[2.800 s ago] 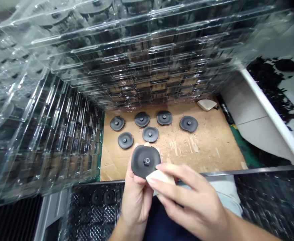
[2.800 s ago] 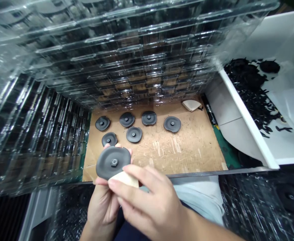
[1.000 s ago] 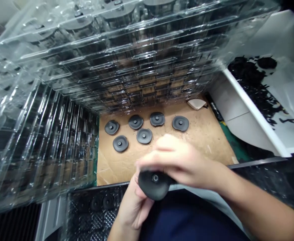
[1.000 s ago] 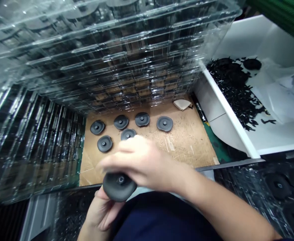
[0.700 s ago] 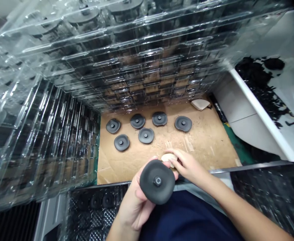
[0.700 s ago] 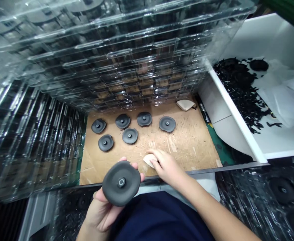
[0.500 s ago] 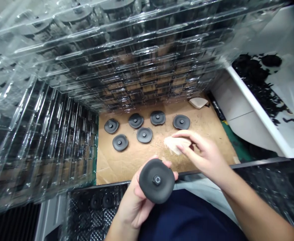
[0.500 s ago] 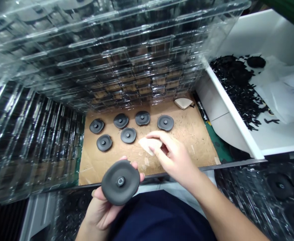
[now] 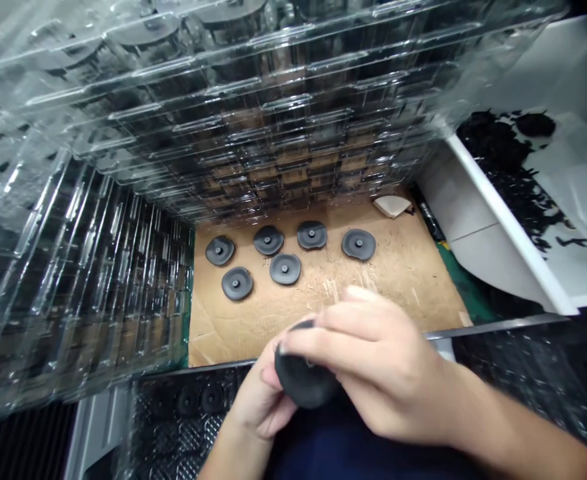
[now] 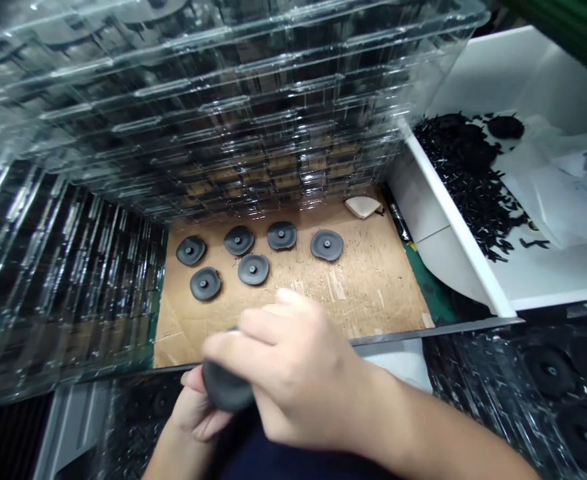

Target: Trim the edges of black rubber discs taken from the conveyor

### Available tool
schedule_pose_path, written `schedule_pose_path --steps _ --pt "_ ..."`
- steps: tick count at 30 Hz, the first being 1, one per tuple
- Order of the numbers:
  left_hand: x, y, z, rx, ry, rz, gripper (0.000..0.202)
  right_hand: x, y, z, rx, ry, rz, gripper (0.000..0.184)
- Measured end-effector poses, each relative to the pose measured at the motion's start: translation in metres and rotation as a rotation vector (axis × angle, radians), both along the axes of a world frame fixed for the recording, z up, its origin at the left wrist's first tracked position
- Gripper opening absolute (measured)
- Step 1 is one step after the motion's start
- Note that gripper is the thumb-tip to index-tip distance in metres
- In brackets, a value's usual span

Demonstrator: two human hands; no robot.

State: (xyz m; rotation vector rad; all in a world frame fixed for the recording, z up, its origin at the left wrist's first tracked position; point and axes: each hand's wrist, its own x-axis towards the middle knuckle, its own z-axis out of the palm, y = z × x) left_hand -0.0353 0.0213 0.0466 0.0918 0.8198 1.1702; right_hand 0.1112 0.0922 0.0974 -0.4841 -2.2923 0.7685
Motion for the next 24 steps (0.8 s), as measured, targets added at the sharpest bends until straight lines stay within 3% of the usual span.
schedule_pose_path --steps 2,4,9,11,14,16,18,21,24 --pt "-0.001 0.001 -0.001 0.068 0.003 0.062 0.054 0.001 -0.011 -0.001 0.015 -0.017 -0.188 0.026" --pt "-0.001 0.003 -0.001 0.134 0.018 0.126 0.052 0.004 -0.019 -0.006 -0.05 0.021 -0.255 0.024" --pt "0.005 0.007 -0.001 0.203 0.053 0.247 0.054 0.013 -0.01 -0.034 -0.667 0.166 -0.281 0.017" --pt "0.007 0.007 0.001 0.201 0.063 0.274 0.057 0.014 -0.003 -0.04 -0.777 0.208 -0.392 0.019" --pt "0.012 0.006 0.006 0.154 0.074 0.267 0.056 0.01 -0.002 -0.03 -0.584 0.188 -0.537 0.023" --pt "0.013 0.004 0.008 0.115 0.094 0.255 0.055 0.003 -0.007 -0.017 -0.321 0.177 -0.487 0.026" --pt "0.013 0.002 0.008 0.076 0.119 0.248 0.049 -0.005 -0.014 -0.006 -0.134 0.174 -0.334 0.027" --pt "0.01 0.0 0.004 0.054 0.148 0.285 0.05 -0.016 -0.016 -0.001 -0.198 0.075 -0.123 0.023" --pt "0.011 0.002 0.002 0.05 0.159 0.279 0.052 -0.025 -0.01 -0.004 -0.225 0.034 -0.164 0.02"
